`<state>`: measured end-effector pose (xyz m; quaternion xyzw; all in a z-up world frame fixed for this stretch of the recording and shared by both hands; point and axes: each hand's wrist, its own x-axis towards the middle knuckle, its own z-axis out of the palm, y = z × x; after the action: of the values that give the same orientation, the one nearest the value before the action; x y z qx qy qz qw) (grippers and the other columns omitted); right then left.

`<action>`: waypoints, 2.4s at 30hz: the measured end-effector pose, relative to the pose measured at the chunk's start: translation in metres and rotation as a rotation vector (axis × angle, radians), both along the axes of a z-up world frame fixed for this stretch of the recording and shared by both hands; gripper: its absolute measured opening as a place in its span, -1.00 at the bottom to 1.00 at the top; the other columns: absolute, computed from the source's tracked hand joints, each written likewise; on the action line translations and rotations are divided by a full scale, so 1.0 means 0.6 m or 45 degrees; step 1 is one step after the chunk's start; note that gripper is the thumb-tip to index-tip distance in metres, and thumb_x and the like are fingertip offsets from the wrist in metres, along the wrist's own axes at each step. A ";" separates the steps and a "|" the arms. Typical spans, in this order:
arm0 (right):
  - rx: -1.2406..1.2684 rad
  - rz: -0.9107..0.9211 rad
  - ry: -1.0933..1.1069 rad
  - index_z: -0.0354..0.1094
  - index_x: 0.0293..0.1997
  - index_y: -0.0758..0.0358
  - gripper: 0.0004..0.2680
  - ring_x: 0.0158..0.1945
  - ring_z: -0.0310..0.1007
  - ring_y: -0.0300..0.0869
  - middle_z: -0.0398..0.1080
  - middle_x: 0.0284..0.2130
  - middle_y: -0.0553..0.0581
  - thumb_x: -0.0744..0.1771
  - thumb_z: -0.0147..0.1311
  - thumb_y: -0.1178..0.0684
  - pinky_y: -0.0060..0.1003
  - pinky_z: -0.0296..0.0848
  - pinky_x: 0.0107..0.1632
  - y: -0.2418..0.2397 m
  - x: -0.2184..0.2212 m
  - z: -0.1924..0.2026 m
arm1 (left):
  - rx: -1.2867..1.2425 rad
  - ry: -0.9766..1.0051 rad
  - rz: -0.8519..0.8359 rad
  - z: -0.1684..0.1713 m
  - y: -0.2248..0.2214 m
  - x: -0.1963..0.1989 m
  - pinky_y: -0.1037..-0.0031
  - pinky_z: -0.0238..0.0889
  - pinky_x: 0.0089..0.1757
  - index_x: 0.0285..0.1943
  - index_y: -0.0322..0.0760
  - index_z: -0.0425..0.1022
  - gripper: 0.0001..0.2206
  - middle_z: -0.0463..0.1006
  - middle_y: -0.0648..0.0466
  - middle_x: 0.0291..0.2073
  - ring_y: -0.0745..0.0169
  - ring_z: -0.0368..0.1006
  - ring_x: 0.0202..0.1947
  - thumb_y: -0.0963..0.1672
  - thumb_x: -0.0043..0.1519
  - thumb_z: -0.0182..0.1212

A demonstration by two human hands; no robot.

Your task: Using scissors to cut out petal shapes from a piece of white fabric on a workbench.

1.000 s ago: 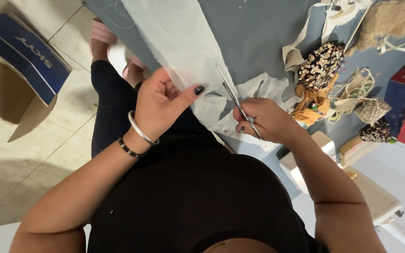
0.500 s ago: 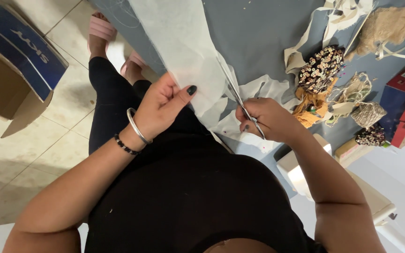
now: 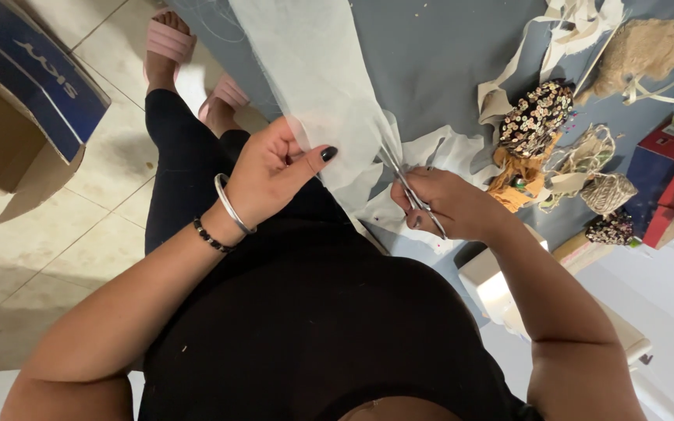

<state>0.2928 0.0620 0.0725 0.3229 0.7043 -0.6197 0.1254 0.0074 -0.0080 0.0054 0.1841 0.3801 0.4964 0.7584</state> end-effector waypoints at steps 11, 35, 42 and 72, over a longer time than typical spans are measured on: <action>0.005 -0.105 -0.017 0.37 -0.34 0.14 -0.73 -0.48 0.38 0.01 0.30 -0.57 0.12 0.36 0.07 -0.24 -0.17 0.38 -0.31 -0.006 0.006 -0.006 | -0.036 -0.032 -0.007 -0.013 -0.009 0.003 0.58 0.47 -0.07 0.08 -0.37 0.48 -0.78 0.69 -0.01 -0.15 0.52 0.50 -0.15 -0.18 0.30 0.30; 0.077 0.083 -0.213 0.42 -0.37 0.15 -0.76 -0.49 0.42 0.15 0.34 -0.66 0.18 0.33 0.12 -0.19 -0.06 0.41 -0.29 0.026 0.033 0.013 | -0.041 -0.038 -0.025 -0.023 -0.009 0.001 0.59 0.48 -0.12 0.04 -0.40 0.55 -0.82 0.70 -0.02 -0.20 0.51 0.51 -0.19 -0.19 0.31 0.29; -0.027 0.234 -0.283 0.43 -0.30 0.15 -0.73 -0.42 0.49 0.14 0.44 -0.59 0.18 0.27 0.22 -0.25 -0.02 0.44 -0.21 0.072 0.015 0.012 | -0.013 -0.051 -0.103 -0.043 -0.018 0.000 0.54 0.47 -0.09 0.07 -0.41 0.56 -0.80 0.70 -0.03 -0.18 0.49 0.50 -0.17 -0.18 0.32 0.28; -0.172 0.947 -1.105 0.27 -0.44 0.05 -0.74 -0.34 0.64 -0.34 0.55 -0.36 -0.19 0.34 0.12 -0.24 -0.35 0.43 -0.31 0.198 -0.103 0.040 | 0.052 0.186 -0.346 -0.065 -0.015 -0.018 0.73 0.16 -0.42 -0.27 -0.21 0.55 -0.85 0.54 0.34 -0.50 0.66 0.26 -0.50 -0.09 0.32 0.28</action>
<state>0.2312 0.1808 0.0964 0.2695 0.6134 -0.3882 0.6327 -0.0033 -0.0172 -0.0336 0.2847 0.3957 0.3820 0.7852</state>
